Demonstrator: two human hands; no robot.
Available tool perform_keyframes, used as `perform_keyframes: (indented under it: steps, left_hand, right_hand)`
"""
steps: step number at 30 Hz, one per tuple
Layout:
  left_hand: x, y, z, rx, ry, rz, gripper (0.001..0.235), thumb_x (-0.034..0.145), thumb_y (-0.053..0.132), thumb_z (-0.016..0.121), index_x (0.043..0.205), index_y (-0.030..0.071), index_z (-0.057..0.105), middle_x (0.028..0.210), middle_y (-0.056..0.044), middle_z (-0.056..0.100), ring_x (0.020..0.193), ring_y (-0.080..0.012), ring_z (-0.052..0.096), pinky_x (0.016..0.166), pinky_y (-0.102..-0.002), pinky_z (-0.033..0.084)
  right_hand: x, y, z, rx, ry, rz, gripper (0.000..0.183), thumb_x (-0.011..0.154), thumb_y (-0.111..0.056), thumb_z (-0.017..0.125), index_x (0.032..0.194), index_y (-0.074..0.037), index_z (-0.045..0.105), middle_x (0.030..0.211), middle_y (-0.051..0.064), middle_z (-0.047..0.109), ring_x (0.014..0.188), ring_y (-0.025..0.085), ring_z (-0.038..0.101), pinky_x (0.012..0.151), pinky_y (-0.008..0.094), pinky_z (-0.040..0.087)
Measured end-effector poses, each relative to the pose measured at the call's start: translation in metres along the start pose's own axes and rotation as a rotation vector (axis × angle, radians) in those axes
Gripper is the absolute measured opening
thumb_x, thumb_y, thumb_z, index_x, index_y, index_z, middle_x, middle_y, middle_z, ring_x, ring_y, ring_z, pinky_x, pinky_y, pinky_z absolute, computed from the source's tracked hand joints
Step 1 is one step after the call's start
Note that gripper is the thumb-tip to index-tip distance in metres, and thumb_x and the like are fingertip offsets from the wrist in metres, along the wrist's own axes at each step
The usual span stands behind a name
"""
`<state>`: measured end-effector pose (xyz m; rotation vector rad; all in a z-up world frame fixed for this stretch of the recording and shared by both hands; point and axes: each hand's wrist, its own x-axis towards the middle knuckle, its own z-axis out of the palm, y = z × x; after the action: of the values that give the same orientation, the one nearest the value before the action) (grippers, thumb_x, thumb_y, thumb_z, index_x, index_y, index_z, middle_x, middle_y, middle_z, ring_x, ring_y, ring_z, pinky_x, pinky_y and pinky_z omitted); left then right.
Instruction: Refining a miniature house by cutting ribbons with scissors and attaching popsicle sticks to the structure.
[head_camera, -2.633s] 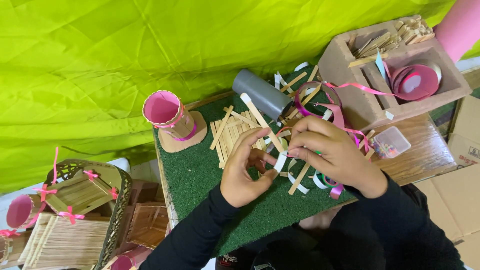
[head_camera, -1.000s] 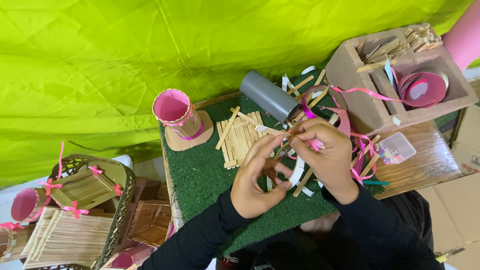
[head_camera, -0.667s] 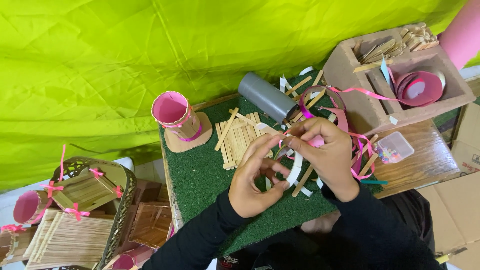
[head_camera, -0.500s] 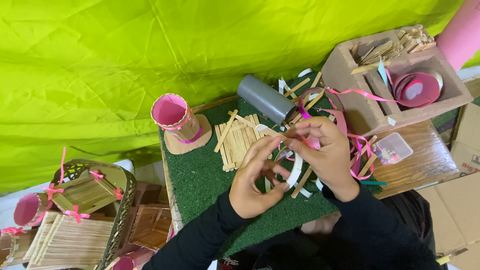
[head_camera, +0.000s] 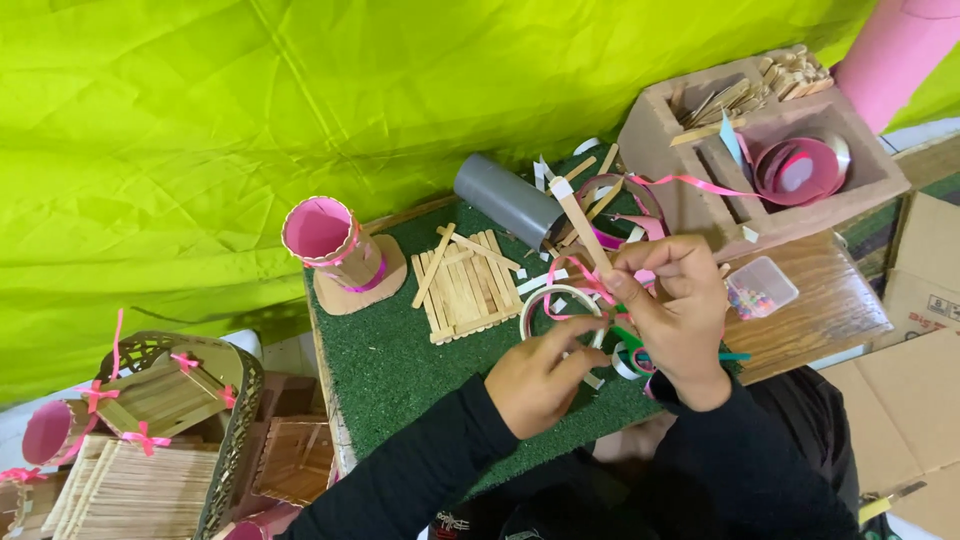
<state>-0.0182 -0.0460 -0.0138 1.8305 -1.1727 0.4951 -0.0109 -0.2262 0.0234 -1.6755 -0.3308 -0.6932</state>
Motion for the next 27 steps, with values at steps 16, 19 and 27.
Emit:
perform_keyframes:
  steps: [16,19,27]
  left_hand:
    - [-0.012,-0.026,-0.018,-0.593,0.502,-0.636,0.014,0.1,0.008,0.067,0.094,0.0,0.077,0.087,-0.01,0.073,0.089,-0.0159,0.07,0.08,-0.031,0.056]
    - [0.016,-0.031,-0.038,-0.633,0.543,-0.75,0.027,0.097,0.003,0.067,0.07,0.004,0.07,0.069,-0.006,0.069,0.085,-0.015,0.07,0.076,-0.027,0.055]
    - [0.031,-0.046,-0.06,-0.537,0.493,-0.86,0.031,0.088,0.004,0.066,0.057,0.006,0.066,0.041,-0.007,0.054,0.043,-0.0065,0.046,0.045,-0.02,0.038]
  right_hand:
    - [-0.001,-0.02,0.038,-0.031,-0.269,0.232,0.012,0.078,0.0,0.084,0.088,-0.003,0.078,0.069,0.003,0.072,0.072,0.006,0.065,0.069,0.027,0.059]
    - [0.04,-0.031,0.043,-0.222,-0.373,-0.151,0.01,0.083,-0.002,0.08,0.089,-0.007,0.076,0.083,0.003,0.076,0.075,0.022,0.075,0.075,0.036,0.061]
    - [0.078,-0.011,0.052,-0.217,-0.692,-0.644,0.025,0.081,0.01,0.066,0.098,-0.006,0.059,0.083,0.009,0.061,0.074,0.031,0.065,0.102,0.062,0.05]
